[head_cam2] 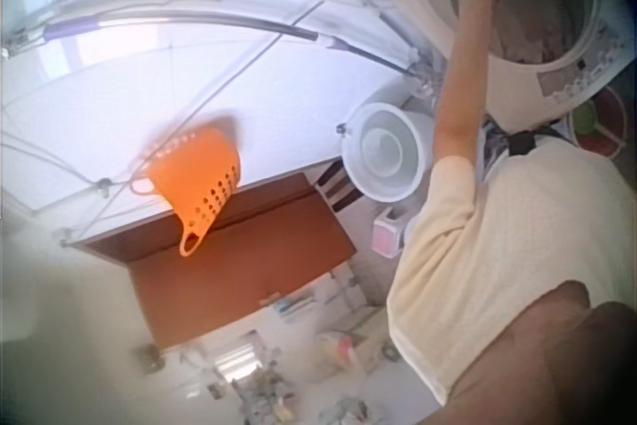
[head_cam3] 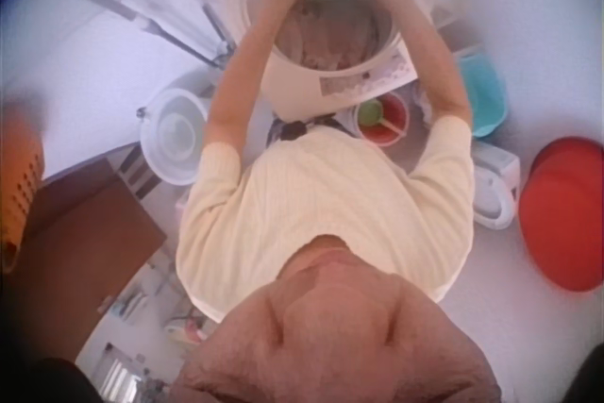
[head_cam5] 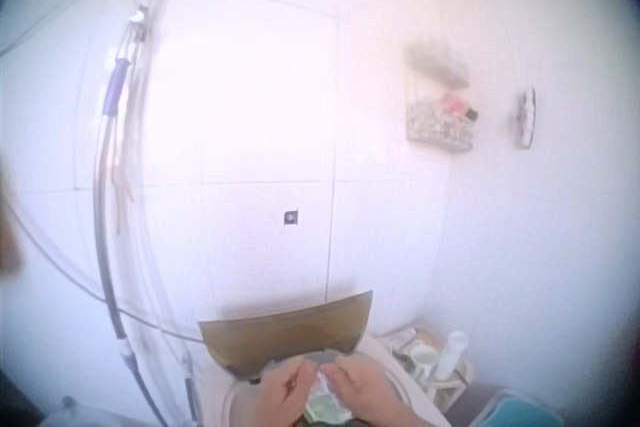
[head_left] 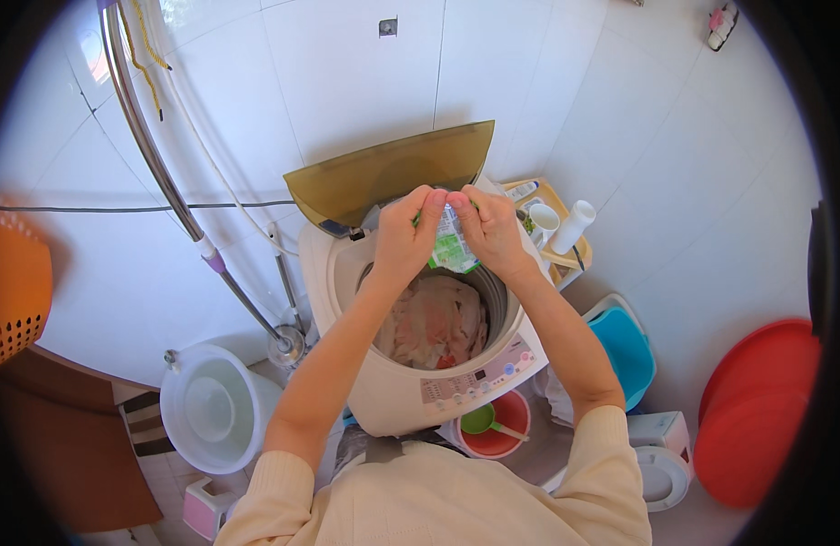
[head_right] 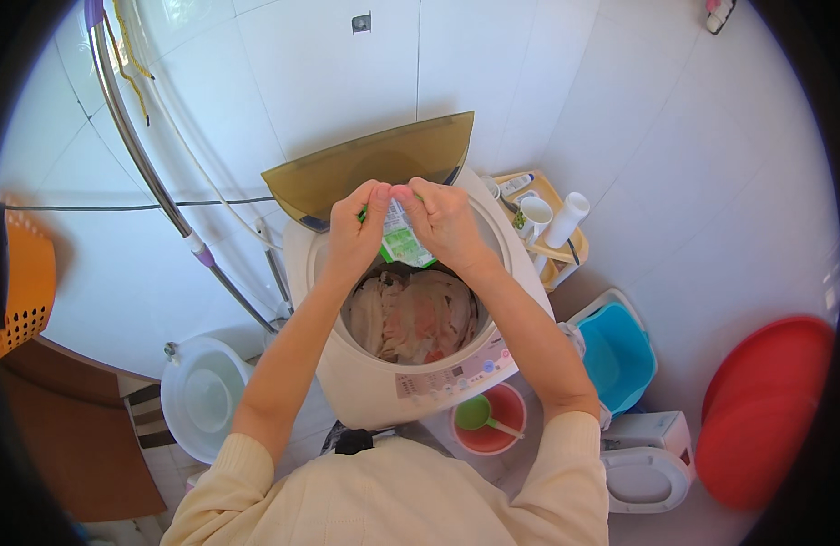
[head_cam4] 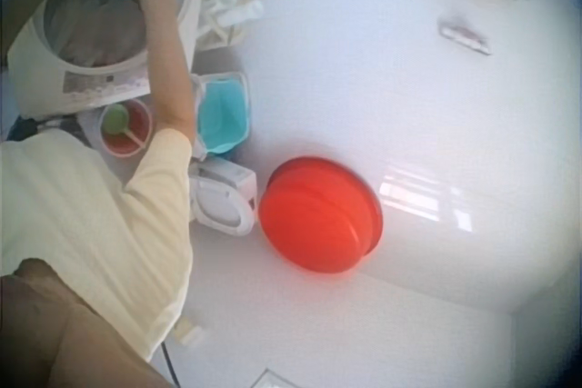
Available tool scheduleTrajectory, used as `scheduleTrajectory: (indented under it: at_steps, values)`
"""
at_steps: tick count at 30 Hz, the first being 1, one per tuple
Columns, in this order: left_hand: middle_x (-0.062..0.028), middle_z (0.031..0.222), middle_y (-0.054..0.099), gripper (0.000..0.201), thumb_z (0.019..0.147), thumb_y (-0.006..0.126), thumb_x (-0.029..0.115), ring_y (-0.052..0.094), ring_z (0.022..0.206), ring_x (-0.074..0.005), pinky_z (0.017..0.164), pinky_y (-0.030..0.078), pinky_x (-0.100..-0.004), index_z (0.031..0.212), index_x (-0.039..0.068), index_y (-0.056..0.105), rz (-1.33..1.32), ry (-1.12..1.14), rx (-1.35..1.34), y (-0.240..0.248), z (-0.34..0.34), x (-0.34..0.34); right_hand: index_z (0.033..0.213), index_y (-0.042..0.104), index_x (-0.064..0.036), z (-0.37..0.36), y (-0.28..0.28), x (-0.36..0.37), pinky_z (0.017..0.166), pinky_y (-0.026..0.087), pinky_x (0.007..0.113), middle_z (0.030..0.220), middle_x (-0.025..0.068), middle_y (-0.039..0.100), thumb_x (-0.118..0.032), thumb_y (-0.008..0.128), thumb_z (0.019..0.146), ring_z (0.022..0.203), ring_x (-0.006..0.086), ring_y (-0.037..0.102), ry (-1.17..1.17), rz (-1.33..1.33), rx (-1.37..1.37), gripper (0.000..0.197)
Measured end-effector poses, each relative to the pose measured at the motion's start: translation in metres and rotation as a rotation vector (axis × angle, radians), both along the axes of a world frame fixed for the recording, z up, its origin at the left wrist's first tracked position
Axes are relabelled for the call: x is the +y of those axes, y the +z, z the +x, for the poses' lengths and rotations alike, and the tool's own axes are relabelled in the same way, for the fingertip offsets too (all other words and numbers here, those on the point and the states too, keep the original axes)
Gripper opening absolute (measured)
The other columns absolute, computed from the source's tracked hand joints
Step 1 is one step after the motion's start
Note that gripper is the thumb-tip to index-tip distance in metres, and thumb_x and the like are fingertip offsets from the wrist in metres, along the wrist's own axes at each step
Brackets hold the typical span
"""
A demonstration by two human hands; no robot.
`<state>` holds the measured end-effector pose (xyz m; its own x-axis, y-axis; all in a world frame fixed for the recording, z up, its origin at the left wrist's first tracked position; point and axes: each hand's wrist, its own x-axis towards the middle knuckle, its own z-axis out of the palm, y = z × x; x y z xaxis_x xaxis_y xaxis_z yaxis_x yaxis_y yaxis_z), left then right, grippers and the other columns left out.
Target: The person retrieves a packet of laundry detergent from a cabinet and opens it. They then pour the detergent into a washing machine containing clothes. Finally, they dissolve the remaining detergent in a basin of water and pour the mixture into the washing machine.
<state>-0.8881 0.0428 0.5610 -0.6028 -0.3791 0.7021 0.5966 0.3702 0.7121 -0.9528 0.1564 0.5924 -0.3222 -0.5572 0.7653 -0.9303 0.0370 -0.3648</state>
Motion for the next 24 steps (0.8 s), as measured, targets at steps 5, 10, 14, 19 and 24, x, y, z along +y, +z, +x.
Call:
scheduleTrajectory:
  at_steps: [5,10,14,19,24]
  values:
    - [-0.0098,0.057,0.046,0.023,0.086,0.049,0.017,0.041,0.049,-0.0182,0.048,0.035,-0.0267,0.073,-0.001,0.051,-0.041,0.032,0.132,0.005,-0.003,0.005,0.063,0.044,-0.0005,0.001,0.003,0.000,0.039,0.032,0.033,0.051,0.0109,0.036,-0.014,0.050,0.084,0.042,0.0265,0.039,0.008,-0.054,0.174,0.026]
    - [-0.0097,0.058,0.045,0.022,0.085,0.050,0.016,0.043,0.052,-0.0175,0.049,0.035,-0.0260,0.073,-0.002,0.051,0.010,0.042,0.145,0.000,-0.001,0.016,0.062,0.043,-0.0008,0.001,0.002,0.004,0.038,0.032,0.032,0.050,0.0100,0.037,-0.011,0.049,0.084,0.041,0.0256,0.040,0.012,-0.106,0.278,0.025]
    - [-0.0033,0.064,0.045,0.017,0.083,0.054,0.012,0.041,0.058,-0.0111,0.052,0.034,-0.0222,0.076,-0.003,0.053,0.038,-0.068,0.170,-0.004,-0.002,0.017,0.062,0.044,-0.0007,0.000,0.000,0.008,0.038,0.032,0.032,0.051,0.0098,0.037,-0.011,0.049,0.084,0.041,0.0253,0.041,0.001,-0.108,0.236,0.024]
    - [-0.0026,0.066,0.045,0.014,0.080,0.057,0.008,0.039,0.060,-0.0096,0.053,0.033,-0.0212,0.075,-0.004,0.053,0.052,-0.143,0.125,-0.010,-0.001,0.019,0.062,0.043,-0.0008,-0.001,-0.003,0.014,0.038,0.032,0.032,0.051,0.0097,0.037,-0.010,0.049,0.084,0.041,0.0255,0.041,0.000,-0.114,0.223,0.025]
    - [-0.0005,0.066,0.044,0.014,0.080,0.056,0.008,0.038,0.060,-0.0068,0.054,0.032,-0.0200,0.074,-0.004,0.053,0.033,-0.177,0.077,-0.014,0.003,0.019,0.061,0.042,-0.0011,-0.002,-0.007,0.017,0.039,0.032,0.033,0.051,0.0095,0.038,-0.010,0.049,0.084,0.042,0.0257,0.042,-0.005,-0.123,0.233,0.026]
